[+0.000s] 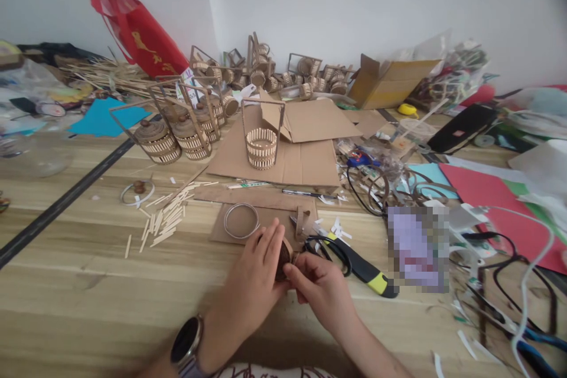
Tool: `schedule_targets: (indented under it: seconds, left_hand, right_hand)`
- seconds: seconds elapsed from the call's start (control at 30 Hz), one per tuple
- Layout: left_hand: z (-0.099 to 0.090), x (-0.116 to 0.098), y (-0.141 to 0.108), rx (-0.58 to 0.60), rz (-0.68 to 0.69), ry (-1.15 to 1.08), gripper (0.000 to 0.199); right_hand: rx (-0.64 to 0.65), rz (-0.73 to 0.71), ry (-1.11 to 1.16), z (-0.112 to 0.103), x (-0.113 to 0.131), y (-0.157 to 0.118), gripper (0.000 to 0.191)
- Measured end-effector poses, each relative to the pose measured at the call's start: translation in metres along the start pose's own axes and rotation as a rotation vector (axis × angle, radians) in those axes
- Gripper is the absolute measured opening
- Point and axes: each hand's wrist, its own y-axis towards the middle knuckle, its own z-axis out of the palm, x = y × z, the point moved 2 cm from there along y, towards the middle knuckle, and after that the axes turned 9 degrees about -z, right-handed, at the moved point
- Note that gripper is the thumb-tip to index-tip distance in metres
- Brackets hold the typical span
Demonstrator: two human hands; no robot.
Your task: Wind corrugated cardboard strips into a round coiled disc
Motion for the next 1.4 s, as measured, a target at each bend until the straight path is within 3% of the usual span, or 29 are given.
schedule_targets:
  seconds: [0.1,0.27,0.4,0.47,0.53,0.63,0.73,0.83,0.97,1.1,1.23,1.4]
  left_hand:
    - [-0.002,0.004,-0.006,0.017,-0.078,-0.020,0.068]
    - [-0.007,0.013,-0.017,0.049,-0.169,-0.105,0.067]
    - [-0.019,0.031,-0.025,0.071,-0.267,-0.189,0.064]
    - [-0.029,0.042,-0.028,0.051,-0.319,-0.190,0.062]
    - [-0.039,0.049,-0.030,0.034,-0.344,-0.177,0.059]
    - [-0.047,0.053,-0.030,0.101,-0.367,-0.178,0.060]
    - [-0.048,0.052,-0.029,0.211,-0.371,-0.169,0.061]
    - [-0.047,0.052,-0.028,0.318,-0.371,-0.152,0.061]
    - [-0.048,0.048,-0.022,0.436,-0.283,-0.188,0.066]
    - [-0.050,0.036,-0.014,0.533,-0.208,-0.252,0.070]
    - [-0.050,0.025,-0.009,0.611,-0.208,-0.279,0.078]
    - [-0.042,0.023,-0.010,0.588,-0.213,-0.300,0.077]
  right_hand:
    - [-0.007,-0.046,-0.084,0.006,-0.001,-0.001,0.048]
    - [0.019,-0.103,-0.156,0.017,-0.006,-0.003,0.044]
    - [0.271,-0.164,-0.180,0.019,0.001,0.002,0.037]
    - [0.343,-0.308,-0.345,0.015,0.008,0.012,0.026]
    - [0.286,-0.476,-0.653,0.014,0.013,0.029,0.020]
    - [0.243,-0.622,-1.068,0.025,0.010,0.058,0.024]
    - [0.286,-0.722,-1.168,0.045,0.005,0.079,0.018]
    - [0.302,-0.744,-1.173,0.053,0.005,0.084,0.011]
    - [0.281,-0.803,-1.108,0.039,0.016,0.064,0.018]
    - [0.112,-0.893,-0.940,0.011,0.024,0.042,0.022]
    - [-0.063,-0.826,-0.746,-0.010,0.016,0.037,0.039]
    - [-0.117,-0.744,-0.596,-0.018,0.008,0.035,0.010]
